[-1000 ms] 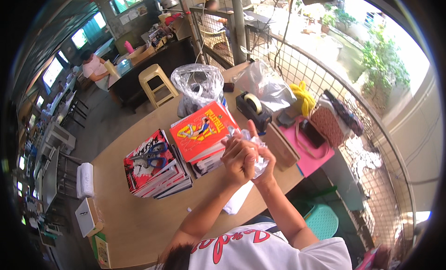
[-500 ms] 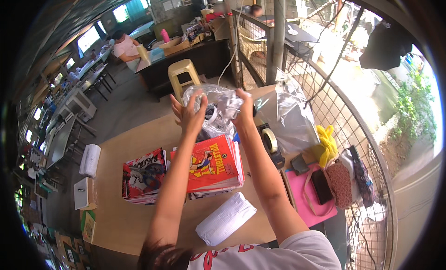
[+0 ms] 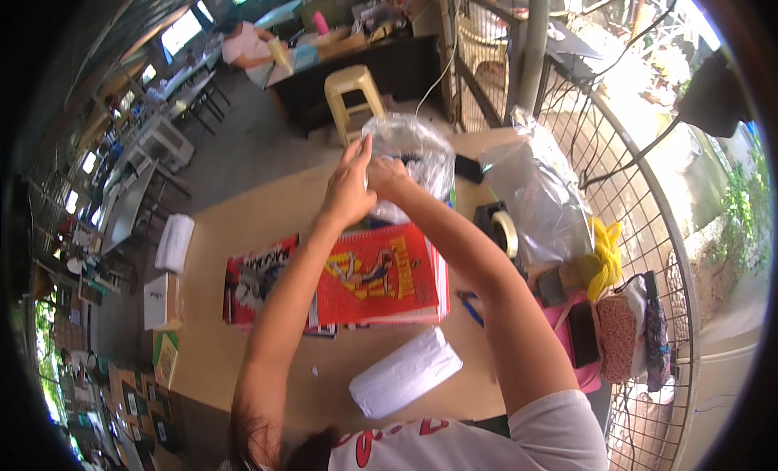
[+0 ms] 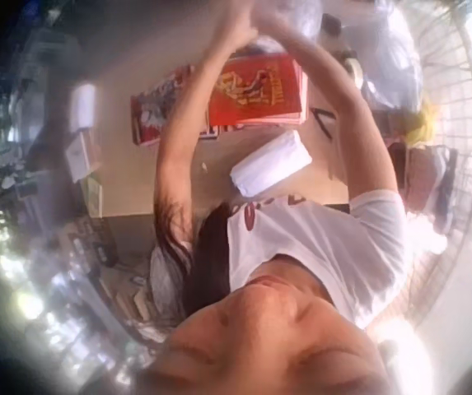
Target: The person binds notebooks by hand using spiral coils. The person removes white paper wrapping from stacks of notebook pages, aligns the pages, and manually inserts a plastic spiral coil through the pre-punched holes of each notebook.
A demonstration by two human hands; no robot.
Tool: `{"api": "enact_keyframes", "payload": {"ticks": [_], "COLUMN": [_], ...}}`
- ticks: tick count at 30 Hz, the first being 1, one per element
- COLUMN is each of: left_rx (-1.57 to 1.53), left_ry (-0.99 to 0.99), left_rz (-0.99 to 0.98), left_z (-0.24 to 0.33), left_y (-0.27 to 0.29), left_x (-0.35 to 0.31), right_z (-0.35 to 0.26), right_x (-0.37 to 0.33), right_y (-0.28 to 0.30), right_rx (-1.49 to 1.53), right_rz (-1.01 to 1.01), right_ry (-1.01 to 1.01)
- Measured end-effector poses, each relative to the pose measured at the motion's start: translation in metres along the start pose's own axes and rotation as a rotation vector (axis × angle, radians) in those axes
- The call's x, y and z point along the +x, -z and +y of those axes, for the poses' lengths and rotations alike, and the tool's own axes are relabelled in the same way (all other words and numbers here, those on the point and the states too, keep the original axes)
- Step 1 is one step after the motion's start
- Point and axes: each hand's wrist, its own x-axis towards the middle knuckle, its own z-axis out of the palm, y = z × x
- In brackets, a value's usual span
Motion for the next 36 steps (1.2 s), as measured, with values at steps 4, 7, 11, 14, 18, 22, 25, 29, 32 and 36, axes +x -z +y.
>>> {"api": "enact_keyframes", "payload": {"ticks": [4,7,11,14,18,22,25,29,32,36], "left_rx": [-0.2,-0.138,-0.597,-0.333,-0.056,-0.257,-0.403,-0.15,0.321,0.486], "left_ry": [-0.089,-0.159,0.087,0.671,0.598,0.492,0.018,-0.391,-0.186,-0.244], "left_rz": [-0.048,0.234,0.703,0.446,0.197,0.125,0.428,0.446,0.07,-0.151], "left_z": [-0.019,0.045,-0.005,-0.074,-0.129,-0.129,-0.007,0.059,0.027,0.024], "left_y": [0.035,0.113,0.111,0.025,-0.037,-0.024,0.067,0.082,0.036,-0.001], "left_x": [-0.028,-0.105,-0.303,-0.441,-0.503,-0.469,-0.33,-0.106,0.009,0.035], "right_z": [-0.003,0.022,-0.029,-0.08,-0.136,-0.144,-0.147,-0.165,-0.185,-0.18], "right_x": [-0.003,-0.074,-0.161,-0.244,-0.309,-0.359,-0.393,-0.401,-0.389,-0.427], "right_y": [0.014,0.057,0.091,0.083,0.051,0.023,0.015,0.014,0.002,-0.036], "right_rx": [-0.119,0.38,0.61,0.978,1.299,1.348,1.378,1.348,1.182,1.182], "right_rz": [-0.236,0.129,0.647,0.8,0.721,0.63,0.6,0.633,0.662,0.601], "right_ry": [0.098,0.118,-0.182,-0.075,-0.087,-0.215,-0.322,-0.355,-0.409,-0.704]}}
